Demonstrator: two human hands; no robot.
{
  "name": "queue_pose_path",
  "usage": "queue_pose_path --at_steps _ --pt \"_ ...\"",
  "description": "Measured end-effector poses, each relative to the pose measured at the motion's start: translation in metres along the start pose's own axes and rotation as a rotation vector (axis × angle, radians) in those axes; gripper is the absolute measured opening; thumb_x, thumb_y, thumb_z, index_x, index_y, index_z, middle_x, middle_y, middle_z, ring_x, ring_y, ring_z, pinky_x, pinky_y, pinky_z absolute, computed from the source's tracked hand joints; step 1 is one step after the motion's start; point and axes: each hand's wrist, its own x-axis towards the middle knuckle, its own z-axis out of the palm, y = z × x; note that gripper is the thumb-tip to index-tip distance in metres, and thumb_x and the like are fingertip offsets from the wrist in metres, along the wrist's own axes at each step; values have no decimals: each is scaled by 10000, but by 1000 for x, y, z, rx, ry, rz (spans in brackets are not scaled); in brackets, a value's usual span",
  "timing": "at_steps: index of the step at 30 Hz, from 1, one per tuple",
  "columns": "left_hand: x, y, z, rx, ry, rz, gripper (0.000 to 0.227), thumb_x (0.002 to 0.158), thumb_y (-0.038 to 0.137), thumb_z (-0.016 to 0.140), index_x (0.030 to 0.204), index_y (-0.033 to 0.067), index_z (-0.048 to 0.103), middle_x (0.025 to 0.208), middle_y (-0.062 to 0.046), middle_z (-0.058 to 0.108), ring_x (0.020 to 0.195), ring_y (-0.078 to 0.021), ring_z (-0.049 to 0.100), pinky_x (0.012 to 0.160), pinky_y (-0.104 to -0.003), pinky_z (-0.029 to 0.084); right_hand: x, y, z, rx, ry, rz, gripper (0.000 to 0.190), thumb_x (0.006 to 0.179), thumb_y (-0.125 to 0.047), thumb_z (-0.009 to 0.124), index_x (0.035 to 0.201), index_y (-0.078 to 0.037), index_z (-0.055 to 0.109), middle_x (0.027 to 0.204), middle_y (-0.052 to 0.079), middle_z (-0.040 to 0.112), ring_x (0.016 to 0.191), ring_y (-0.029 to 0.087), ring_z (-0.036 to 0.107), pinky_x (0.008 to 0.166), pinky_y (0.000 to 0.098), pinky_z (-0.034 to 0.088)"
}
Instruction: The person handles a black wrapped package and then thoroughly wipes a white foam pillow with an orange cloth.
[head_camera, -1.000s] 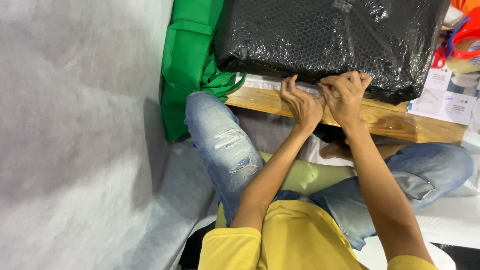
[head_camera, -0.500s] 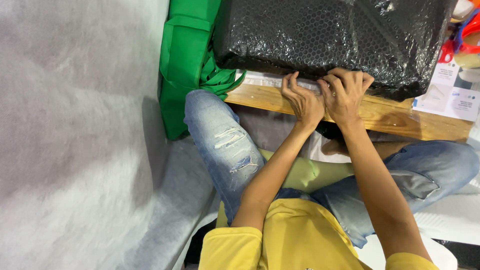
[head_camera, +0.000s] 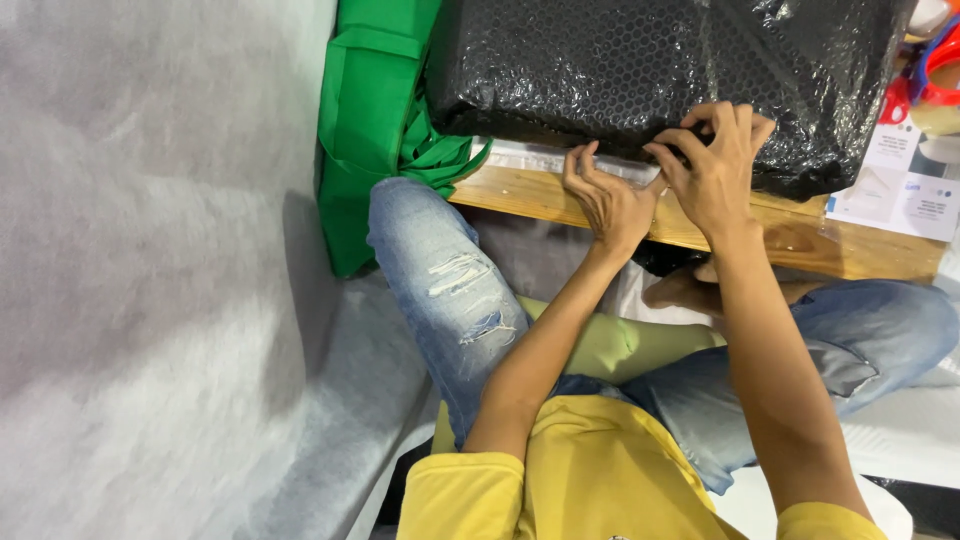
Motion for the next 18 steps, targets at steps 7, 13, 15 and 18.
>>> queue_pose_path --at_steps 7,13,15,18 --pt "9 13 -13 73 0 -38 964 692 538 808 1346 29 315 1285 -149 318 1188 -354 474 1033 -521 478 4 15 -1 -52 -144 123 670 853 -284 1064 1071 -38 480 1090 117 575 925 266 465 883 394 250" --pt "12 20 -19 72 10 -27 999 669 594 795 1337 22 323 1271 -166 337 1224 -366 446 1072 -521 458 9 13 -8 129 91 290 410 1102 -224 909 1026 -55 543 960 71 584 821 221 473 920 407 280" --pt "11 19 -20 85 -15 -47 1027 661 643 767 1350 23 326 1275 -171 337 1214 -378 443 1037 -530 455 10 0 -16 212 198 328 373 1077 -121 916 1083 -3 562 944 122 609 798 212 487 837 365 371" --pt "14 34 -34 67 -39 -22 1042 657 671 747 1345 1 342 1265 -180 357 1224 -406 452 1028 -563 445 -4 -14 -25 198 172 365 302 1096 -119 852 1115 -32 563 945 89 632 787 219 534 910 409 359"
